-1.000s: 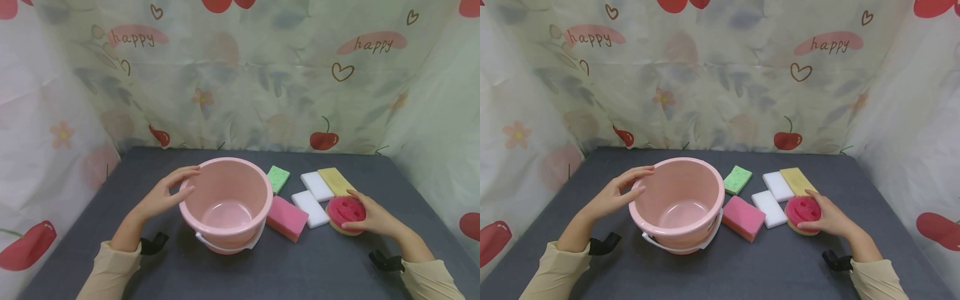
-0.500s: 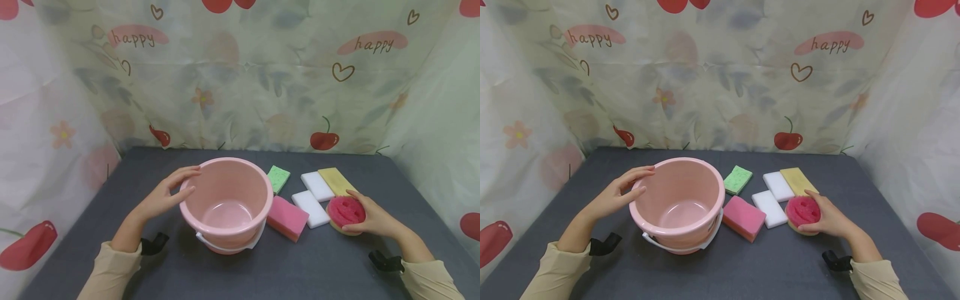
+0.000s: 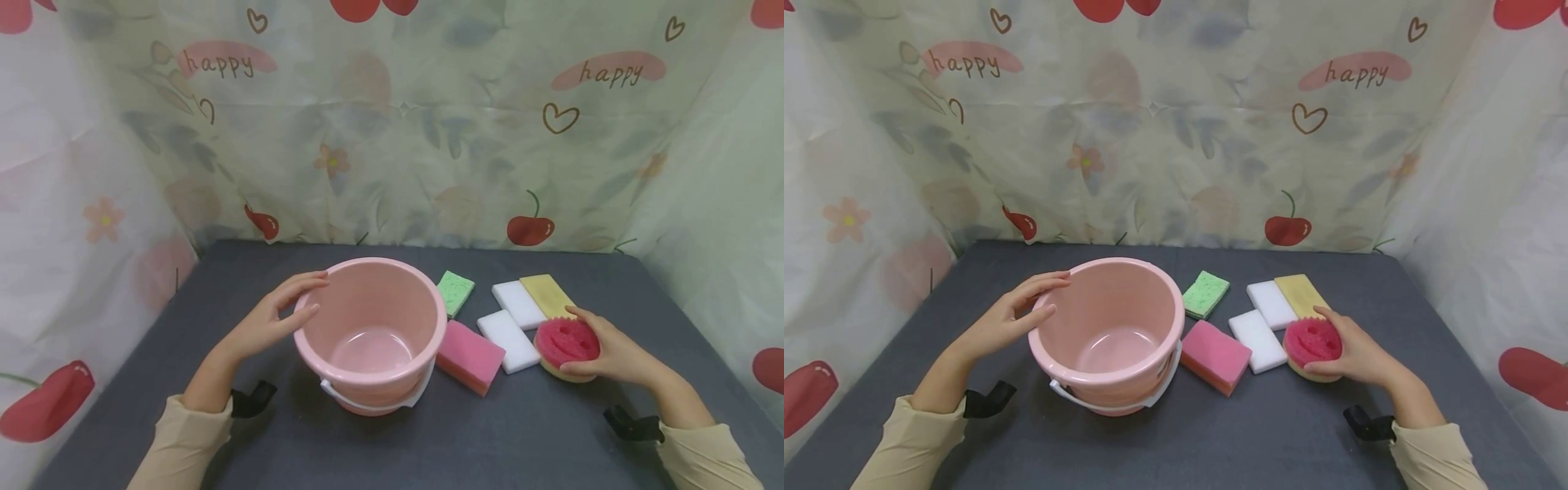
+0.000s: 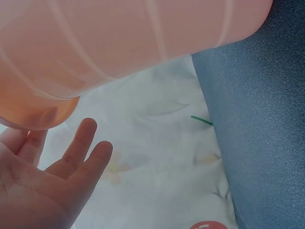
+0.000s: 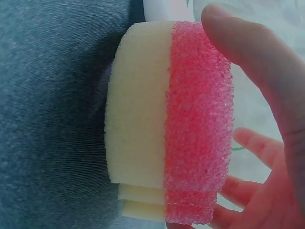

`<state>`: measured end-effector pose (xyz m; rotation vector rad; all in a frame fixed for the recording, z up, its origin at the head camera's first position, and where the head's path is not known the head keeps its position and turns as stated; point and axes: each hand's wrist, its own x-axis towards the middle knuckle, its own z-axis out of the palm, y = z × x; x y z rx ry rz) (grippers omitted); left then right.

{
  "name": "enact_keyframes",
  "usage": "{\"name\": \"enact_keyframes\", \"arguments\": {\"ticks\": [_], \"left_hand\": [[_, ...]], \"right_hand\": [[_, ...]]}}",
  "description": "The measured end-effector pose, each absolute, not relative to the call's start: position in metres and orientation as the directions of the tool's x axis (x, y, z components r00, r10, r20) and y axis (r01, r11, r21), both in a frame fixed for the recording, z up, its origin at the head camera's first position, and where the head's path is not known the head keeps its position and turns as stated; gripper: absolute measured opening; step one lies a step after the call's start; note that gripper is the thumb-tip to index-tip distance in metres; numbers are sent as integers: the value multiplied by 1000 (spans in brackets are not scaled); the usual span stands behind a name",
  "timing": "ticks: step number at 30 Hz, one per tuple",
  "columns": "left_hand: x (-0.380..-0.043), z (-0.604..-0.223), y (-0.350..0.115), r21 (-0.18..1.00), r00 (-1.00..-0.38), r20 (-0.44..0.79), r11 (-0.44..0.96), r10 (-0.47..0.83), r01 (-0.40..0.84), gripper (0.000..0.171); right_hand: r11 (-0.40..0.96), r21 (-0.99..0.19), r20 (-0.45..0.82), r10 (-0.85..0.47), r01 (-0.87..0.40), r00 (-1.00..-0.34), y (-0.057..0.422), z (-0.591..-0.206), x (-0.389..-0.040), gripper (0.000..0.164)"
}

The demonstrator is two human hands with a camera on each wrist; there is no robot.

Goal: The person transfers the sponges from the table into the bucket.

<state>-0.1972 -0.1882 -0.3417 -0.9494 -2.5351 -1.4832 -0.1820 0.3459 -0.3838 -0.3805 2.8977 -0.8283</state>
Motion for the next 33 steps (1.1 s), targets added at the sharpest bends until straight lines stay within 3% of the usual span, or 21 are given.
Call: {"name": "enact_keyframes", "arguments": {"ticks": [33], "left_hand": [[-197, -342, -189, 789, -827, 303, 361, 473, 496, 43]], "right_hand": [[816, -514, 44, -280, -263, -959, 340, -344, -182, 101]]}}
